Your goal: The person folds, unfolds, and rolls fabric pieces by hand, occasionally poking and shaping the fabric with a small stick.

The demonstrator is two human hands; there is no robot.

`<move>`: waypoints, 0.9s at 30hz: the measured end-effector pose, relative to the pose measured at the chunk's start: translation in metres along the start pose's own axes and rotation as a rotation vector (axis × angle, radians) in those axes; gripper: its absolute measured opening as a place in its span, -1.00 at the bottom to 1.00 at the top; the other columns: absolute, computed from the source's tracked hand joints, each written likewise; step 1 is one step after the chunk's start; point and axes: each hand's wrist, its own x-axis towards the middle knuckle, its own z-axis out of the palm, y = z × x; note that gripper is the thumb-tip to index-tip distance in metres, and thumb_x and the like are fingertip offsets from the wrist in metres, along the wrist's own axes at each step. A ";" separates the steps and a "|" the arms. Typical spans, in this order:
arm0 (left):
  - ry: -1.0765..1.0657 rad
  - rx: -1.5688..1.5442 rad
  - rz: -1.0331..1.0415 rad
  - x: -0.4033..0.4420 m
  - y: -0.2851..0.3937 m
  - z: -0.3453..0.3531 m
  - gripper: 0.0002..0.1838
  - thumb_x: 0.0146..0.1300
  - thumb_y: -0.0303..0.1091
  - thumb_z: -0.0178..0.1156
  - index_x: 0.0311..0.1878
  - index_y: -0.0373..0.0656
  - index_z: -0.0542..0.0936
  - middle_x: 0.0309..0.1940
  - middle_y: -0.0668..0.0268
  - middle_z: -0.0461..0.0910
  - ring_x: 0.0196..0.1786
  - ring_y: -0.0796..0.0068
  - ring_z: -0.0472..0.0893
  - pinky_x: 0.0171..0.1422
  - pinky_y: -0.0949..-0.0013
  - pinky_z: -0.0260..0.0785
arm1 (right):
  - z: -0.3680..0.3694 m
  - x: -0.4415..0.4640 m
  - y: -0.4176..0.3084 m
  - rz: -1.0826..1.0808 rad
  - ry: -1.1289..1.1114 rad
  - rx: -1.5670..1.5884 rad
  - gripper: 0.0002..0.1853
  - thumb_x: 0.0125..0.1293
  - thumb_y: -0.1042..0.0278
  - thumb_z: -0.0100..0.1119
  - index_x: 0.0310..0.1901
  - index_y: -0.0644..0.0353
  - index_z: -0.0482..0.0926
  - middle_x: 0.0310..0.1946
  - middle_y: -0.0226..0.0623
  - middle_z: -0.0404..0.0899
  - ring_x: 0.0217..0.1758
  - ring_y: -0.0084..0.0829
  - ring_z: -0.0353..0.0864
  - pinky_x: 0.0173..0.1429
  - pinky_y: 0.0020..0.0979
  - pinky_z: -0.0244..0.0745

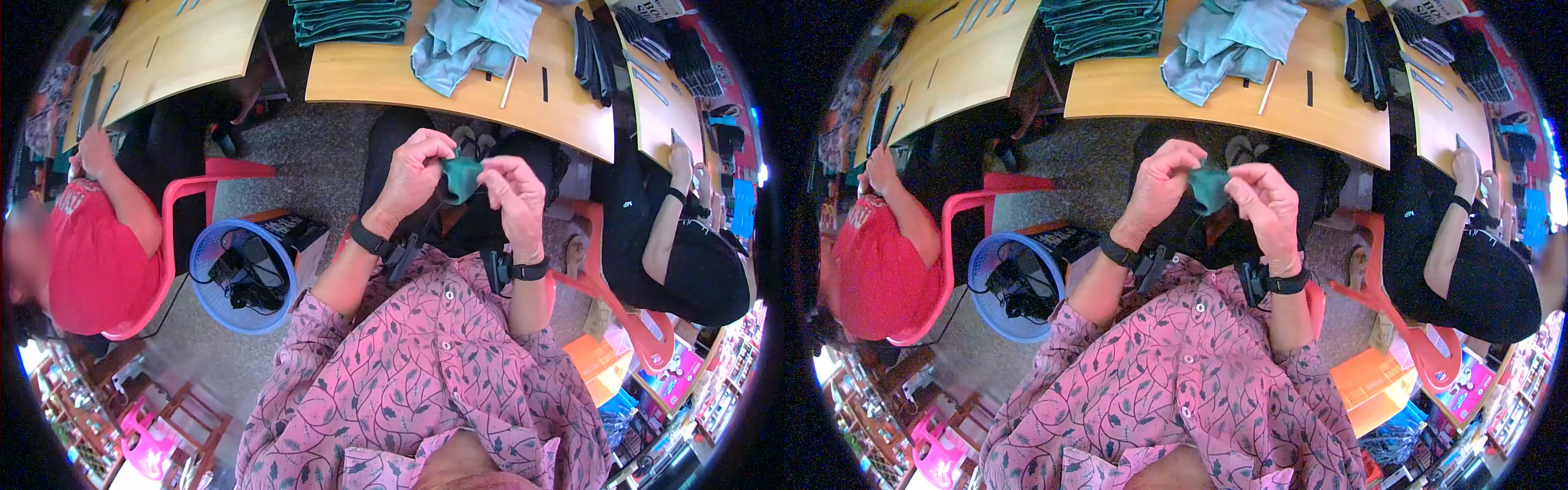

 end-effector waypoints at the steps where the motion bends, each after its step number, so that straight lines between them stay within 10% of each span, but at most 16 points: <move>1: -0.009 0.023 0.024 0.000 0.002 0.000 -0.79 0.04 -0.78 0.10 -0.36 -0.25 0.59 -0.25 0.26 0.59 -0.16 0.42 0.59 -0.04 0.46 0.44 | -0.001 0.003 0.000 -0.017 0.033 -0.060 -0.83 0.32 0.52 0.25 -0.07 0.27 0.59 -0.38 -0.55 0.55 -0.45 -0.79 0.37 -0.36 -0.71 0.27; 12: -0.120 0.081 0.044 -0.001 0.002 -0.002 -0.78 0.08 -0.76 0.12 -0.31 -0.21 0.61 -0.19 0.31 0.57 -0.15 0.46 0.59 -0.04 0.44 0.44 | -0.002 0.009 0.019 -0.071 0.148 -0.203 -0.96 0.31 0.51 0.28 -0.30 0.23 0.61 -0.47 -0.65 0.42 -0.50 -0.80 0.27 -0.45 -0.65 0.15; 17: 0.062 -0.439 -0.354 0.003 0.020 0.001 -0.87 0.23 -0.65 0.17 -0.19 -0.24 0.58 -0.27 0.42 0.54 -0.23 0.70 0.54 -0.12 0.57 0.42 | -0.001 0.009 0.018 0.016 0.245 0.016 -0.93 0.38 0.41 0.24 -0.29 0.16 0.61 -0.52 -0.68 0.39 -0.58 -0.83 0.18 -0.54 -0.66 0.04; 22: -0.010 -0.133 -0.112 -0.003 0.025 0.000 -0.87 0.15 -0.49 0.37 -0.28 -0.24 0.60 -0.40 0.47 0.52 -0.39 0.74 0.51 -0.31 0.61 0.37 | -0.008 0.010 0.029 0.023 0.303 0.192 -0.92 0.40 0.37 0.22 -0.24 0.15 0.59 -0.51 -0.67 0.40 -0.64 -0.84 0.13 -0.62 -0.67 -0.02; 27: -0.102 -0.123 -0.300 -0.008 0.022 0.012 -0.90 0.24 -0.44 0.31 -0.33 -0.26 0.63 -0.42 0.46 0.60 -0.47 0.76 0.50 -0.40 0.61 0.34 | -0.003 0.010 0.029 -0.004 0.256 0.227 -0.92 0.42 0.36 0.20 -0.18 0.16 0.59 -0.47 -0.63 0.45 -0.62 -0.81 0.20 -0.57 -0.69 0.07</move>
